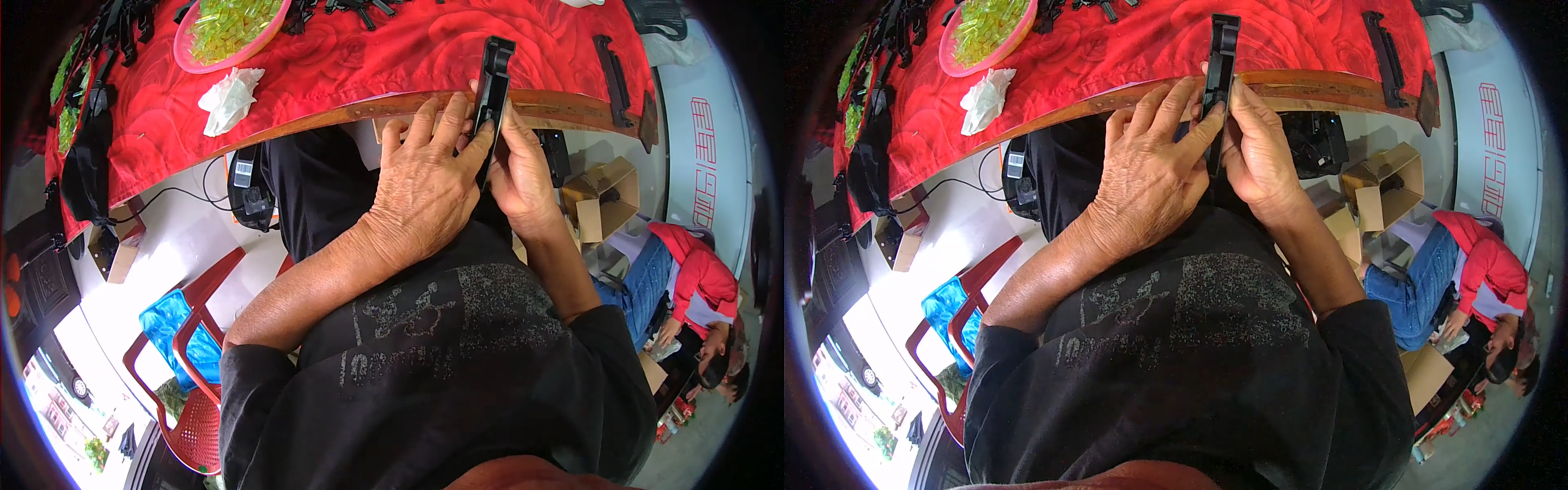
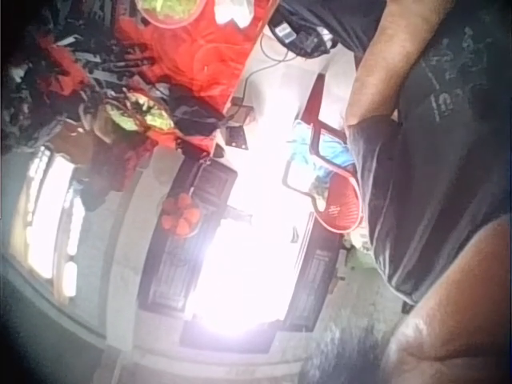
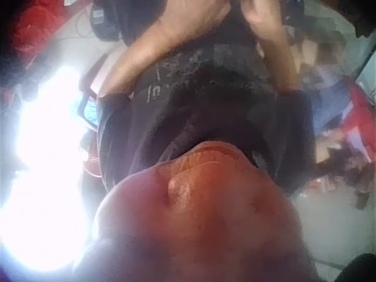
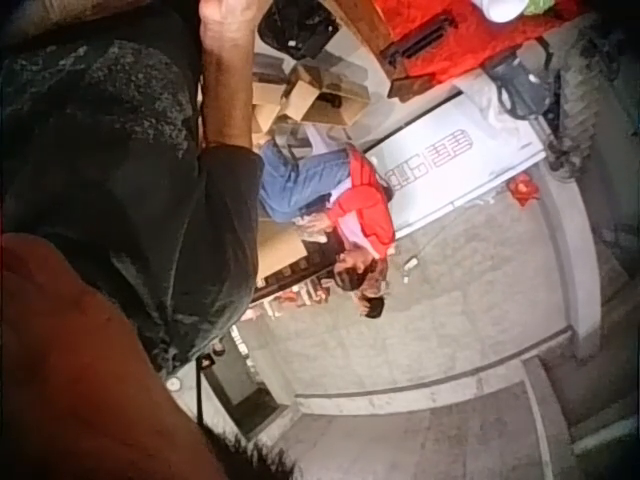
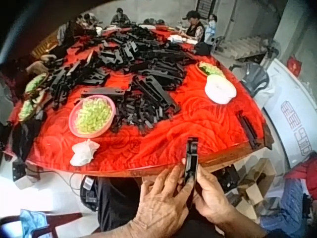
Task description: The person takes a small piece from a bowl, inserts it into a black plastic housing, and then fits and presses two black plastic components together by hand.
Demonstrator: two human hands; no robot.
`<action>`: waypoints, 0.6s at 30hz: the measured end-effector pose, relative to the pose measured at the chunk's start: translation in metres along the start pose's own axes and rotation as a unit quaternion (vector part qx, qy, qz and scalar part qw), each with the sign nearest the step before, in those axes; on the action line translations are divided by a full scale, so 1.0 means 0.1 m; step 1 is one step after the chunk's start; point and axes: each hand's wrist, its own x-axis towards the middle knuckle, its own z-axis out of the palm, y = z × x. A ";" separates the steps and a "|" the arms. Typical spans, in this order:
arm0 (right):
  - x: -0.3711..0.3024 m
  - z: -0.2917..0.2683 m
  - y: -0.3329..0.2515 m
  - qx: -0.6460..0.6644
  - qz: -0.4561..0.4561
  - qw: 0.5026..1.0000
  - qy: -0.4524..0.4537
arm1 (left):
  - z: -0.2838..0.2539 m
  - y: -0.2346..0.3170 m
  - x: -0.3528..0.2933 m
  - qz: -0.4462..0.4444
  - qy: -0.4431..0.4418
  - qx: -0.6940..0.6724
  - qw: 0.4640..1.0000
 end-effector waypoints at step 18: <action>0.09 -0.09 0.00 0.041 0.010 0.999 0.000 | 0.08 -0.05 0.09 0.022 0.037 -0.059 0.997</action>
